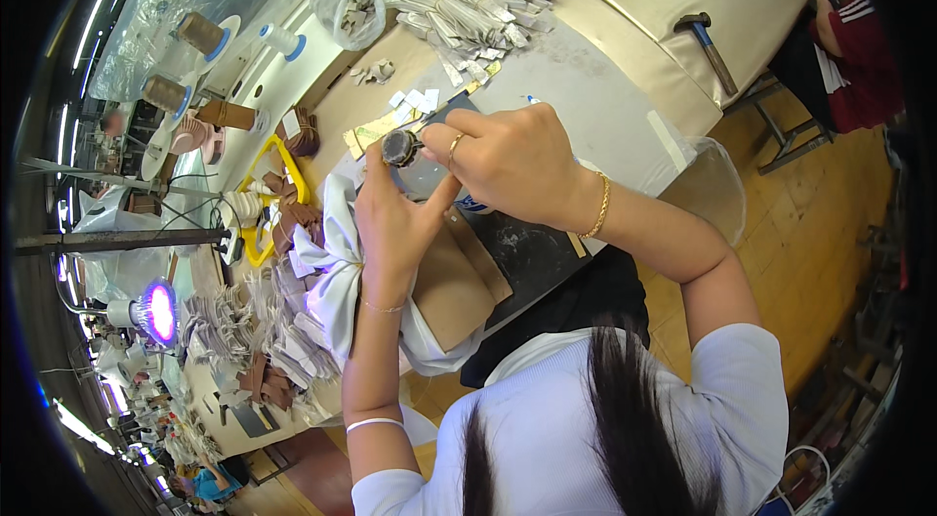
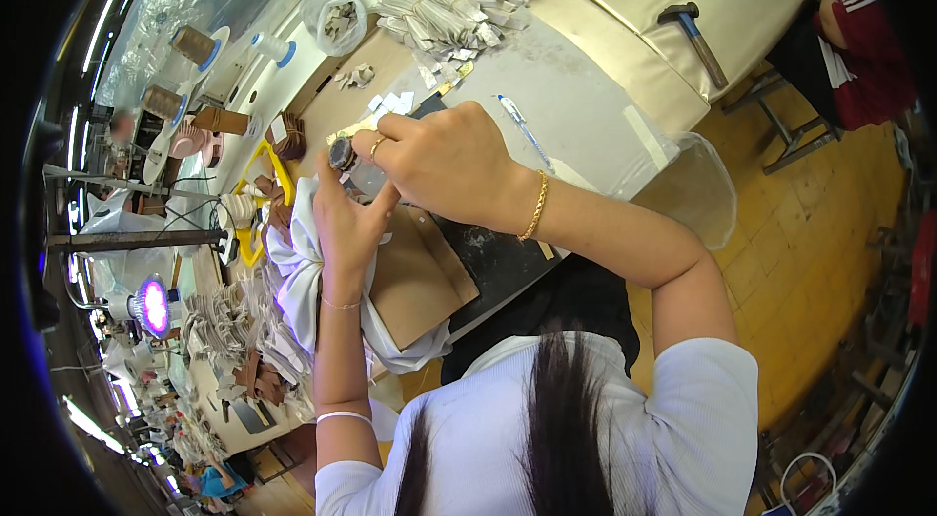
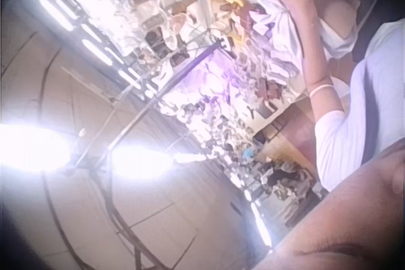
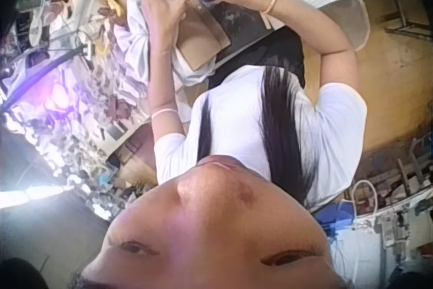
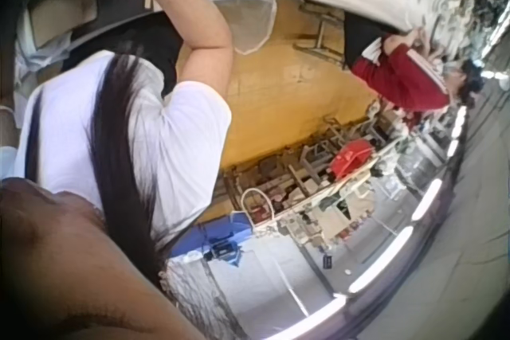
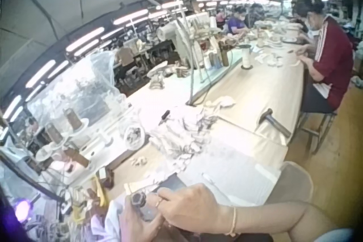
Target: The person writes on small white labels with a pen, places them on fabric pieces, and then ties a white cloth around a plastic bottle. The person handles labels, a pen, fabric pieces, and a bottle throughout the sequence.
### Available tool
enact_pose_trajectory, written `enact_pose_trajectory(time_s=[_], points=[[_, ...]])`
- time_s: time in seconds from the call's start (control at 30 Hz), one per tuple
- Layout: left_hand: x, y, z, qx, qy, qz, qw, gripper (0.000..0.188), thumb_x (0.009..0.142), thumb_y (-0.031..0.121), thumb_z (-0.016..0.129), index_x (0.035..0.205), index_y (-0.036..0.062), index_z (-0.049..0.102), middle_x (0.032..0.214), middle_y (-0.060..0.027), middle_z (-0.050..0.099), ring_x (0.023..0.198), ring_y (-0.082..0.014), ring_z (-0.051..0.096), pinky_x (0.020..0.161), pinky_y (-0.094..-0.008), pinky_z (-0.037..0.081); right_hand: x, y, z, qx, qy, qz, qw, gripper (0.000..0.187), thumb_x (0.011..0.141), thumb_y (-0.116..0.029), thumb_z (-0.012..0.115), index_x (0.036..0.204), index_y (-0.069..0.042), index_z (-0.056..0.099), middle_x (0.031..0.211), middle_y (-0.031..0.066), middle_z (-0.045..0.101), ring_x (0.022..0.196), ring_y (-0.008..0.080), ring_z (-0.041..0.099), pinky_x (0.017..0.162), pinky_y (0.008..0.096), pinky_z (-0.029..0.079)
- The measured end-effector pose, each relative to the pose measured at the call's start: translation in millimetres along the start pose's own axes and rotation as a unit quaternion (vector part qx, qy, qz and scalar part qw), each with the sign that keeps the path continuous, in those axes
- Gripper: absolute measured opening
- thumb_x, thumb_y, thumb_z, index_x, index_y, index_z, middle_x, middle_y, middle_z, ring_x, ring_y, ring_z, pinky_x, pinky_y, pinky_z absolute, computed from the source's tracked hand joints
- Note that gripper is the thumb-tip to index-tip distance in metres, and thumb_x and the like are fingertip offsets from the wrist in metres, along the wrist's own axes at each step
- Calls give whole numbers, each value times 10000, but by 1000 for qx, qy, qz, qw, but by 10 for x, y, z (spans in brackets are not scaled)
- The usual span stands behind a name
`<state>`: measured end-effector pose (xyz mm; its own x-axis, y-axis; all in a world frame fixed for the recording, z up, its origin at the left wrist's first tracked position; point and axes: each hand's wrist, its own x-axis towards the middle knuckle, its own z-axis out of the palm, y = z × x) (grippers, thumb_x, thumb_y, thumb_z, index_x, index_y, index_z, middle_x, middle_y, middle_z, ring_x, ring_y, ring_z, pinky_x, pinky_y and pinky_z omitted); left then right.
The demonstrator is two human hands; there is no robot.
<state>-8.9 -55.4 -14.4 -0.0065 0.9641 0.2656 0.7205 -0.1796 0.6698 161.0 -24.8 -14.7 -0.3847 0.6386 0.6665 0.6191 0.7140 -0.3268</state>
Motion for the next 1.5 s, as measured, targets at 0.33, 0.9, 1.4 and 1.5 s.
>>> enact_pose_trajectory(time_s=[0.33, 0.9, 1.4, 1.5], points=[[-2, 9, -46, -33, -37, -42, 998, 696, 699, 361, 853, 1215, 33, 520, 1029, -181, 678, 948, -329, 684, 813, -399, 528, -93, 120, -17, 136, 22, 77, 987, 173, 816, -204, 767, 936, -108, 689, 827, 29, 703, 602, 169, 651, 519, 291, 497], [-29, 1, -81, -63, -34, -10, 997, 757, 671, 256, 862, 1313, 70, 505, 1170, -170, 659, 1027, -329, 666, 878, -385, 522, 23, 157, -94, -30, 68, -198, 977, 263, 737, -151, 663, 986, -73, 694, 900, 19, 684, 539, 98, 545, 486, 252, 386], [21, -114, -6, -58, -12, 24, 998, 782, 708, 341, 838, 1352, 107, 464, 1110, -214, 657, 1011, -411, 636, 843, -442, 517, 445, 169, -46, -64, -11, -322, 944, 144, 764, -138, 690, 906, -128, 666, 909, 12, 629, 624, 121, 590, 508, 271, 399], [57, -101, 30, -78, -8, 23, 997, 784, 720, 375, 827, 1358, 106, 460, 1137, -213, 649, 1014, -411, 633, 842, -449, 516, 436, 285, 43, -26, -15, -274, 961, 142, 774, -58, 693, 901, -103, 650, 890, 33, 625, 639, 167, 595, 521, 291, 421]])
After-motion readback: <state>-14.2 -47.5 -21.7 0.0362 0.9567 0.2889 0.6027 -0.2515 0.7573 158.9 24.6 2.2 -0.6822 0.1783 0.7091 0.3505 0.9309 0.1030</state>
